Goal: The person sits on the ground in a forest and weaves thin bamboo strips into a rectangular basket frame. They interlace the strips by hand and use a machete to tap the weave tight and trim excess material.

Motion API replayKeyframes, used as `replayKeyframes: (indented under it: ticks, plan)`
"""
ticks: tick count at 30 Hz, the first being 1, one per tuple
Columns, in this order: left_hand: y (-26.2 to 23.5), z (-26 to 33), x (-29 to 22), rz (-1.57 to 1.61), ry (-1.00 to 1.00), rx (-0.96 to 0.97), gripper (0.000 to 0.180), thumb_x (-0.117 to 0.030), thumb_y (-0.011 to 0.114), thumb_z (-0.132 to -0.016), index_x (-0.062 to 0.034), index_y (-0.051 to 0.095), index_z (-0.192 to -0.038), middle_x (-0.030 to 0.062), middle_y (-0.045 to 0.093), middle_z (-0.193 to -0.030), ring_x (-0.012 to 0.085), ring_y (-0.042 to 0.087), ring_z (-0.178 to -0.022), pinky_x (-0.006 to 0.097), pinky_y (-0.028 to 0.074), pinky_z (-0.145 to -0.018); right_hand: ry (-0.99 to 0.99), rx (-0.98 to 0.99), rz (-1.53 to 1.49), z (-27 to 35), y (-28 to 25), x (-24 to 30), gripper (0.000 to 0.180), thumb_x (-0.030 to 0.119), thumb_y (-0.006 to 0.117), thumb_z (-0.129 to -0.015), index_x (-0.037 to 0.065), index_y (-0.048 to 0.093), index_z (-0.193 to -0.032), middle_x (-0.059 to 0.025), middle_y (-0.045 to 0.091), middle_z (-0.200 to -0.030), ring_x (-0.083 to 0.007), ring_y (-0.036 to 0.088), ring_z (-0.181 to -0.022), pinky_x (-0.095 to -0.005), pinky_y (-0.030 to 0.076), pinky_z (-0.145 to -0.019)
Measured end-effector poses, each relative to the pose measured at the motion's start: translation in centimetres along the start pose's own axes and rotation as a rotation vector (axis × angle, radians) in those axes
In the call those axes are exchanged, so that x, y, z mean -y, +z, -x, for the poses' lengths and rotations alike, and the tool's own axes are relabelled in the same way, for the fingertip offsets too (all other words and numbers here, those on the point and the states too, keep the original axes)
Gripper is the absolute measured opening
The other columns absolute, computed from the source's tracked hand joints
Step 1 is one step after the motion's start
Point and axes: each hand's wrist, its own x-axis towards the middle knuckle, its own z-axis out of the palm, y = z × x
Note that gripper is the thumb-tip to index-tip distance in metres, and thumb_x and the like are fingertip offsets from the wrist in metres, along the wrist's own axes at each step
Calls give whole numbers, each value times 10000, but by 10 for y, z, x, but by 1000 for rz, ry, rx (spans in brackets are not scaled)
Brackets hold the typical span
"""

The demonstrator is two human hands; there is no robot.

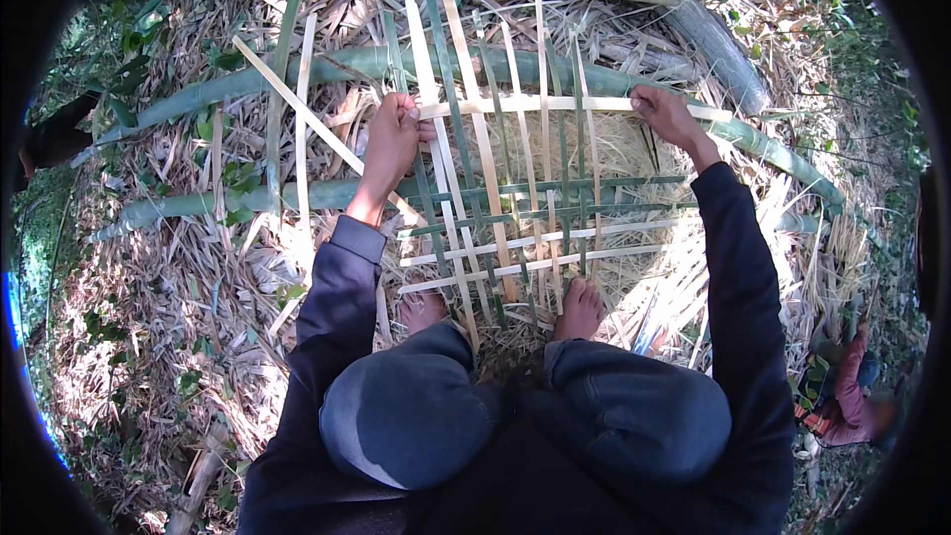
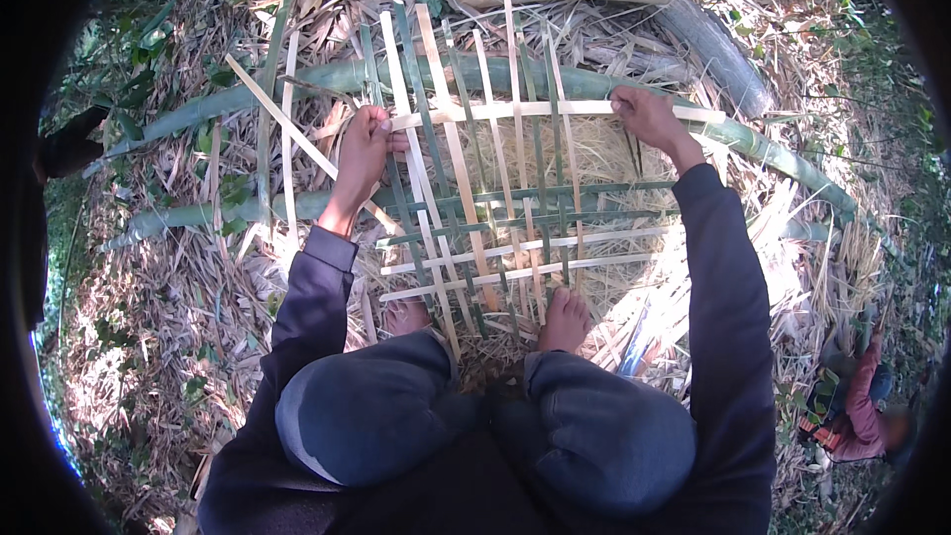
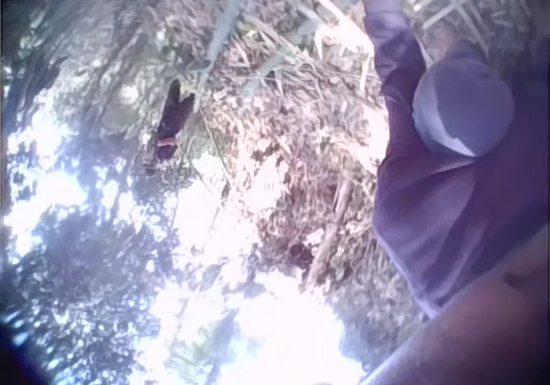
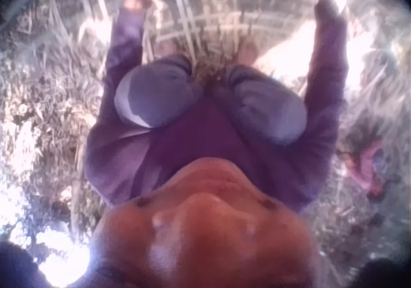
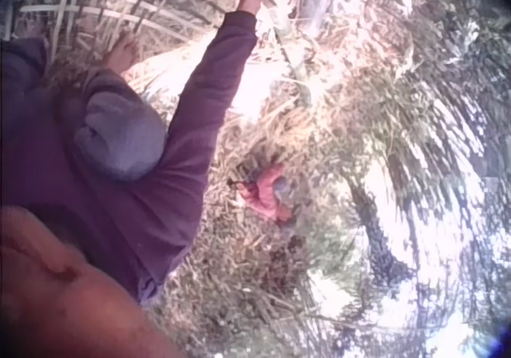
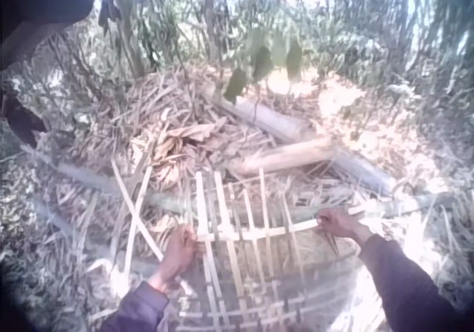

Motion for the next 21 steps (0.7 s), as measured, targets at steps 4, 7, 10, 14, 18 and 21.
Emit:
replayKeyframes:
  ticks: [4,7,10,14,18,21]
  plan:
    - [2,4,-1,46,-4,-30,33,-23,447,-1023,-13,469,-1000,80,588,-853,150,668,-719,275,568,-662,-29,2,-42,-11,-7,2,156,246,537,-990,110,603,-949,-89,631,-793,-319,615,-830,-500,335,-889]
    - [-3,3,8,100,3,-14,32,-26,440,-1027,-7,465,-1030,100,581,-925,172,672,-782,289,597,-699,-30,-10,-28,-10,-5,2,156,250,549,-988,106,604,-960,-79,619,-773,-291,606,-796,-511,336,-895]
    - [-8,3,12,189,-43,-53,41,-28,440,-1027,1,462,-1045,112,576,-958,190,677,-819,301,612,-746,-50,-20,-32,-6,4,19,165,254,549,-990,101,604,-966,-77,601,-758,-277,592,-776,-503,355,-889]
    - [-9,0,7,310,-39,11,73,-38,436,-1031,19,461,-1070,123,582,-971,214,689,-878,305,615,-801,-12,-13,-98,-3,3,1,171,259,554,-984,94,597,-974,-86,600,-765,-279,585,-767,-457,384,-859]
    - [-29,12,1,302,-176,-42,227,-69,429,-1040,60,517,-1206,169,612,-1147,253,693,-1000,313,593,-889,15,-90,-47,17,-2,25,155,255,558,-984,109,607,-969,-76,594,-749,-280,583,-776,-445,340,-885]
    - [-28,19,0,351,-167,-15,348,-60,412,-1040,83,459,-1353,222,562,-1311,271,640,-1136,320,564,-950,7,-129,1,23,-1,19,167,254,549,-988,100,606,-959,-98,623,-769,-308,596,-789,-449,352,-847]
